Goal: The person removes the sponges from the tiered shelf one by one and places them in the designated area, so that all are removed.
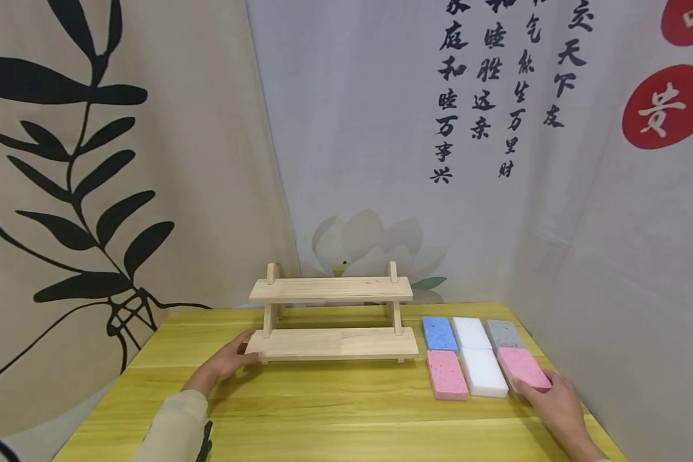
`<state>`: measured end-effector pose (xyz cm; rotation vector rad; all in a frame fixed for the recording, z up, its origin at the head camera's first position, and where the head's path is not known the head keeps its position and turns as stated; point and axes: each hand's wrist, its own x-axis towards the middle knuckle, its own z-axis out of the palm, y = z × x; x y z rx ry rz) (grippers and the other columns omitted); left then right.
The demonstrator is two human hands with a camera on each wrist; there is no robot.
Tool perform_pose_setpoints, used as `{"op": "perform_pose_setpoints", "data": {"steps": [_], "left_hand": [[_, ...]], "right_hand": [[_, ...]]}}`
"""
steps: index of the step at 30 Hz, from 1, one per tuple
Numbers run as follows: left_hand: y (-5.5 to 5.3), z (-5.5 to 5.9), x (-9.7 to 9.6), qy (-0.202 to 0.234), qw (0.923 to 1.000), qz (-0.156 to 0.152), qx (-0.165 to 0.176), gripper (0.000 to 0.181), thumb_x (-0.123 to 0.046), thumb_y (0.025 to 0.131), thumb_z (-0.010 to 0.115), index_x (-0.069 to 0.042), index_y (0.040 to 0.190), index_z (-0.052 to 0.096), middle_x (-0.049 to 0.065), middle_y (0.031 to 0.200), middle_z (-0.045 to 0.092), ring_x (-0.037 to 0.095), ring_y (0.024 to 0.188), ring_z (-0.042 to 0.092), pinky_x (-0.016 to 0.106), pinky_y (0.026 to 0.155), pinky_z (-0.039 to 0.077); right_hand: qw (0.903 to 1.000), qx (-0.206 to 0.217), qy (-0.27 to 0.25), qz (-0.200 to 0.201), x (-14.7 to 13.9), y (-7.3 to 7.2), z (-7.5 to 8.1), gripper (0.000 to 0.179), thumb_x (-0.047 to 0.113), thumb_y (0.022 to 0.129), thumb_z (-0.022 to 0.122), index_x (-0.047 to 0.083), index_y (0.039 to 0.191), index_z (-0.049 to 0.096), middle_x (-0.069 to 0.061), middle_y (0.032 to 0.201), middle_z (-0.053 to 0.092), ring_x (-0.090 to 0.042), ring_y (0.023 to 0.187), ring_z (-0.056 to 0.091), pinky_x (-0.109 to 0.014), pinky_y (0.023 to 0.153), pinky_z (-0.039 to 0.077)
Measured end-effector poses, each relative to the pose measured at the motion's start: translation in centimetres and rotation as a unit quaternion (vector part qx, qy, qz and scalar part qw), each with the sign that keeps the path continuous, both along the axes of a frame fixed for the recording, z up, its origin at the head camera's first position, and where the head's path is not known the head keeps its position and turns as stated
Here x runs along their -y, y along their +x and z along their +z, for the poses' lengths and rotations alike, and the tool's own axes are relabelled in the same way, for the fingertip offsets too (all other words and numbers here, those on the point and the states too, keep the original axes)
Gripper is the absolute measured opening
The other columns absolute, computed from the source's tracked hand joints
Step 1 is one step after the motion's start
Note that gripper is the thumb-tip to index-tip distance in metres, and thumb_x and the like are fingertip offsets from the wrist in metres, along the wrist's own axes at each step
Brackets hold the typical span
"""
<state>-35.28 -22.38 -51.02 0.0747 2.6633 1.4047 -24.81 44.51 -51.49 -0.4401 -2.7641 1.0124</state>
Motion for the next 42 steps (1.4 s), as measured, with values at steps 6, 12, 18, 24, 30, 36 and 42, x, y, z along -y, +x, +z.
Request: {"op": "perform_pose_setpoints", "data": {"steps": [6, 12, 18, 24, 30, 36, 42], "left_hand": [[0.0, 0.0, 0.0, 0.001, 1.0, -0.001, 0.001, 0.092, -0.044, 0.09, 0.072, -0.01, 0.158, 0.022, 0.031, 0.142, 0.045, 0.048, 0.126, 0.047, 0.063, 0.1, 0.039], [-0.1, -0.1, 0.1, 0.001, 1.0, -0.001, 0.001, 0.091, -0.042, 0.09, 0.073, -0.01, 0.158, 0.022, 0.031, 0.143, 0.044, 0.048, 0.127, 0.046, 0.063, 0.101, 0.038], [0.0, 0.0, 0.0, -0.002, 1.0, -0.002, 0.0, 0.09, -0.041, 0.091, 0.072, -0.009, 0.158, 0.021, 0.031, 0.141, 0.045, 0.048, 0.127, 0.046, 0.063, 0.101, 0.038], [-0.1, 0.1, 0.0, 0.005, 1.0, -0.002, 0.002, 0.089, -0.039, 0.091, 0.072, -0.009, 0.158, 0.021, 0.031, 0.142, 0.045, 0.048, 0.127, 0.046, 0.062, 0.102, 0.038], [0.0, 0.1, -0.1, 0.01, 0.9999, -0.005, 0.002, 0.09, -0.038, 0.09, 0.073, -0.009, 0.158, 0.021, 0.031, 0.141, 0.047, 0.047, 0.126, 0.048, 0.062, 0.101, 0.038], [0.0, 0.2, -0.2, 0.006, 1.0, -0.005, 0.001, 0.09, -0.039, 0.091, 0.073, -0.008, 0.158, 0.021, 0.03, 0.14, 0.047, 0.047, 0.126, 0.048, 0.062, 0.101, 0.039], [-0.2, 0.1, -0.2, 0.003, 0.9999, -0.015, 0.0, 0.091, -0.041, 0.092, 0.071, -0.007, 0.158, 0.019, 0.033, 0.143, 0.043, 0.049, 0.128, 0.044, 0.063, 0.102, 0.038]], "right_hand": [[0.9997, 0.014, 0.017, 0.01, -0.2, -0.1, 0.0, 0.103, 0.062, 0.089, 0.062, -0.023, 0.138, 0.03, -0.045, 0.133, 0.039, -0.056, 0.118, 0.044, -0.061, 0.095, 0.039], [0.9991, 0.038, 0.018, 0.005, -0.4, -0.3, -0.4, 0.107, 0.065, 0.089, 0.06, -0.025, 0.136, 0.029, -0.047, 0.132, 0.037, -0.057, 0.116, 0.044, -0.063, 0.096, 0.039], [0.9986, 0.044, 0.028, 0.01, -0.5, -0.6, -0.7, 0.108, 0.066, 0.089, 0.06, -0.027, 0.135, 0.03, -0.048, 0.132, 0.037, -0.058, 0.116, 0.044, -0.064, 0.096, 0.039], [0.9979, 0.047, 0.034, 0.028, -0.5, -0.6, -0.6, 0.106, 0.062, 0.09, 0.06, -0.029, 0.134, 0.028, -0.049, 0.133, 0.036, -0.06, 0.116, 0.043, -0.064, 0.095, 0.04], [0.9966, 0.068, 0.019, 0.042, -0.5, -0.2, -0.1, 0.111, 0.06, 0.092, 0.059, -0.032, 0.137, 0.015, -0.051, 0.137, 0.027, -0.062, 0.122, 0.035, -0.065, 0.1, 0.036], [0.997, 0.061, 0.015, 0.045, -0.7, 0.0, 0.1, 0.111, 0.06, 0.093, 0.057, -0.032, 0.137, 0.013, -0.052, 0.136, 0.028, -0.063, 0.122, 0.035, -0.065, 0.1, 0.036], [0.998, 0.058, -0.003, 0.024, -0.7, -0.3, 0.6, 0.113, 0.064, 0.092, 0.056, -0.029, 0.14, 0.013, -0.05, 0.137, 0.026, -0.062, 0.124, 0.033, -0.065, 0.102, 0.033]]}}
